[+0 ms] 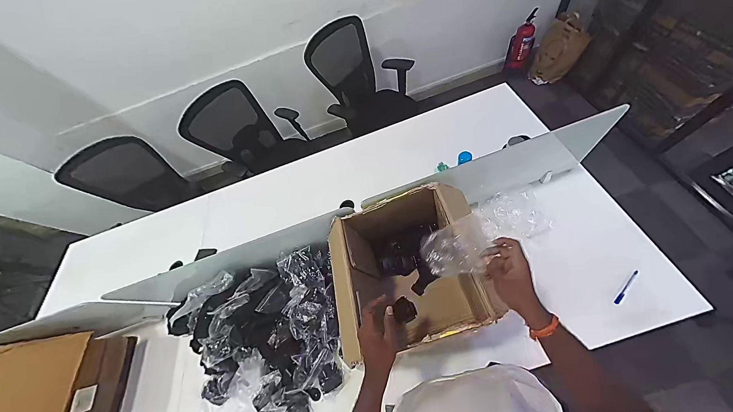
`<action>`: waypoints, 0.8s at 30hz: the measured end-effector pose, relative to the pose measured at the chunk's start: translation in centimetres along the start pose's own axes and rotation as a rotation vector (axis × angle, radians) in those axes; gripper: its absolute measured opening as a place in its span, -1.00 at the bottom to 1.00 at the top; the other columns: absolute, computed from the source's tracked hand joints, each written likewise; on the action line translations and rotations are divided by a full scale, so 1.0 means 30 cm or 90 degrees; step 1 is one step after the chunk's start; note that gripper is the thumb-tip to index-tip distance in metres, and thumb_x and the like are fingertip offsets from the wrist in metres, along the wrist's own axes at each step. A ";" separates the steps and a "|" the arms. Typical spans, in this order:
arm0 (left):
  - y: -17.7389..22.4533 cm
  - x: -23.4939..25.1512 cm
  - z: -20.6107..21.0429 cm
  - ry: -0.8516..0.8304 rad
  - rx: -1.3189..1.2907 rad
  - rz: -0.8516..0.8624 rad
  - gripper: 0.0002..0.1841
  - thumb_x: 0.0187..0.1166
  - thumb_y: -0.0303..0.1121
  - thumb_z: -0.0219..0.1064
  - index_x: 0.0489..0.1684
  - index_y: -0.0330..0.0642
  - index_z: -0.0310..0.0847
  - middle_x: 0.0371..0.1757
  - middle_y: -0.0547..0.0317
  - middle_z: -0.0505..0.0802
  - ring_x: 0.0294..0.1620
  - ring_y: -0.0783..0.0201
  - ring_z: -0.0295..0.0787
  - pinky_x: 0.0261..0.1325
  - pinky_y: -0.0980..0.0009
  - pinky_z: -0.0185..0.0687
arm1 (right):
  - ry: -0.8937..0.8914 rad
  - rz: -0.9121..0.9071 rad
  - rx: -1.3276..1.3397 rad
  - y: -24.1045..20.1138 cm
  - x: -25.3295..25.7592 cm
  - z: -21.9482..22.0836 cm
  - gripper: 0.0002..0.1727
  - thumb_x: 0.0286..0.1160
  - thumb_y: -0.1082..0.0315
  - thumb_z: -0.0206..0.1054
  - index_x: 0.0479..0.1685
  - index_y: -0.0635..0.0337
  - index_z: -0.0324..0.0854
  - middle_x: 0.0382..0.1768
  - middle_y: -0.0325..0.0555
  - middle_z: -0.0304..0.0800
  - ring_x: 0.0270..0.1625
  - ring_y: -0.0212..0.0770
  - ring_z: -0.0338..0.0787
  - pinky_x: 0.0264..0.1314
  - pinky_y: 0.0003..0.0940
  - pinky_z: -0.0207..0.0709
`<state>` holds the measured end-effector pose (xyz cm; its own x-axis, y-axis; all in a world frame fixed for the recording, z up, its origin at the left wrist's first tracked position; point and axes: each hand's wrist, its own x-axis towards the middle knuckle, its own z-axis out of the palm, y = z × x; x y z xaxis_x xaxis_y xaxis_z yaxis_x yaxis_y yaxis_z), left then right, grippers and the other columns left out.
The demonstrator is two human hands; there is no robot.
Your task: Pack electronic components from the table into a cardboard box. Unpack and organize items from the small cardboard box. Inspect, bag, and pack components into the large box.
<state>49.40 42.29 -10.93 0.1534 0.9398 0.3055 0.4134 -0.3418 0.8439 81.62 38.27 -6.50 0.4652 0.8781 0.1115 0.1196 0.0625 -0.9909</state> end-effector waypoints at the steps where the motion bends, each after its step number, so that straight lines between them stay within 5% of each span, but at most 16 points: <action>1: 0.002 0.002 0.004 0.001 0.030 -0.011 -0.64 0.70 -0.35 0.24 0.32 -0.41 0.60 0.29 -0.11 0.82 0.36 0.15 0.77 0.47 0.15 0.67 | 0.047 -0.001 0.036 0.022 0.047 -0.057 -0.43 0.48 0.58 0.21 0.51 0.38 0.16 0.00 0.02 0.79 -0.39 -0.17 0.82 -0.39 -0.23 0.78; 8: 0.018 0.007 0.044 0.013 0.251 -0.049 -0.67 0.72 -0.25 0.21 0.21 -0.29 0.70 0.15 -0.06 0.86 0.19 0.10 0.83 0.33 0.07 0.74 | 0.195 0.075 -0.007 0.374 0.325 -0.355 -0.79 0.64 0.52 0.20 0.12 0.43 0.60 -0.04 0.10 0.77 -0.45 -0.24 0.83 -0.36 -0.31 0.84; 16: 0.028 0.009 0.067 0.051 0.365 -0.097 -0.66 0.71 -0.24 0.22 0.20 -0.31 0.70 0.09 -0.16 0.86 0.12 -0.05 0.84 0.28 -0.06 0.72 | 0.056 0.214 -0.075 0.636 0.575 -0.454 -0.34 0.47 0.54 0.33 0.64 0.31 0.33 0.58 0.34 0.40 0.05 0.04 0.87 0.06 -0.07 0.82; 24: 0.044 0.004 0.082 0.074 0.387 -0.136 -0.65 0.71 -0.22 0.20 0.21 -0.29 0.70 0.03 -0.15 0.87 0.07 -0.06 0.85 0.23 -0.09 0.72 | 0.028 0.296 -0.233 0.658 0.548 -0.476 -0.05 0.25 0.48 0.45 0.80 0.20 0.12 0.54 0.41 0.45 0.24 0.23 0.79 0.20 0.18 0.72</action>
<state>52.18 41.95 -10.86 -0.0724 0.9699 0.2325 0.8634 -0.0558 0.5014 104.15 47.15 -23.14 0.5758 0.7534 -0.3175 0.1861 -0.4990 -0.8464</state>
